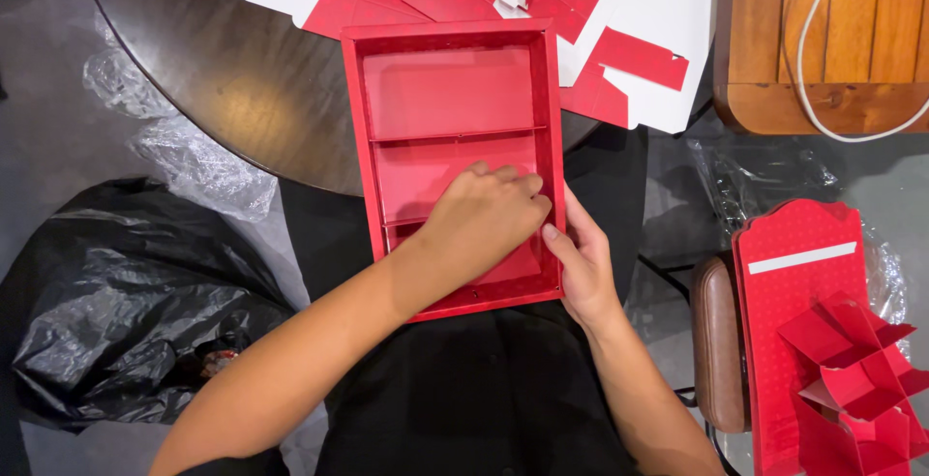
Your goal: The person assembles a red paper box by folding and inserting pre-cut red paper pieces into a white base. They then insert a red divider to create compartments and add a red lid to complete the box.
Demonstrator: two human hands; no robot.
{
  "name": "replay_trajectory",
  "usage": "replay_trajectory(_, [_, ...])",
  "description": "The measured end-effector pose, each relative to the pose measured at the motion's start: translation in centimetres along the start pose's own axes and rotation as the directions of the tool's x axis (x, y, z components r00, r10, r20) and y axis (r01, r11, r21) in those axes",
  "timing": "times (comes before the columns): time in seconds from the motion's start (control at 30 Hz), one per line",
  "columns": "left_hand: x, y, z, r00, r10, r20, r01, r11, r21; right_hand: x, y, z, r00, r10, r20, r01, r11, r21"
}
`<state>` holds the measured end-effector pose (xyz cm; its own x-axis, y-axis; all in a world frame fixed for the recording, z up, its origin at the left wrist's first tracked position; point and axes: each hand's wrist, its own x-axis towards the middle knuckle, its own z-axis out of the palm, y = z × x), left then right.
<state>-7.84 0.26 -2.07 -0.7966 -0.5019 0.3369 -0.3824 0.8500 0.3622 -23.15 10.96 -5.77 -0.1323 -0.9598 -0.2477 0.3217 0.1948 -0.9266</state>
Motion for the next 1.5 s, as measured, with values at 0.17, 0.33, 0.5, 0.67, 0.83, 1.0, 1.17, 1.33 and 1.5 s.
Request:
replay_trajectory(0.17, [0.4,0.1,0.2,0.989,-0.077,0.128,0.074,0.997,0.025,0.0,-0.6,0.3,0.999,-0.012,0.039,0.016,0.994,-0.112])
replay_trajectory(0.33, [0.3,-0.4,-1.5,0.992,-0.1,0.074,0.11,0.983,-0.149,0.3,-1.2,0.6,0.998,0.022,0.057,-0.018,0.998,-0.065])
replay_trajectory(0.5, [-3.5,-0.8,-6.3,0.971,-0.135,-0.199,0.106,0.983,-0.149,0.4,-1.8,0.5,0.999,-0.035,0.016,0.035,0.999,0.007])
replay_trajectory(0.67, [-9.5,0.9,-7.1,0.715,-0.615,-0.333,0.364,0.733,-0.575,-0.3,-2.2,0.0,0.989,-0.145,-0.031,0.148,0.976,0.162])
replay_trajectory(0.83, [-12.1,1.8,-4.5,0.751,-0.657,0.062,0.092,0.01,-0.996,-1.1,-2.3,1.0,0.969,-0.243,-0.032,0.245,0.961,0.126])
replay_trajectory(1.0, [-12.7,1.3,-4.5,0.762,-0.637,0.112,0.136,-0.011,-0.991,-2.2,-3.4,1.6,0.927,-0.375,-0.024,0.368,0.918,-0.147])
replay_trajectory(1.17, [-12.4,1.7,-3.4,0.752,-0.657,0.062,0.097,0.017,-0.995,-3.9,-5.7,3.2,0.586,-0.808,0.065,0.543,0.331,-0.771])
replay_trajectory(1.33, [-12.5,2.8,-1.3,0.74,-0.671,-0.053,-0.008,0.07,-0.998,-5.4,-8.7,6.5,0.693,-0.396,0.602,0.649,-0.02,-0.76])
replay_trajectory(1.5, [-12.9,4.2,0.4,0.768,-0.637,-0.067,-0.059,0.035,-0.998,-4.6,-8.6,9.4,0.666,-0.338,0.664,0.689,-0.061,-0.722])
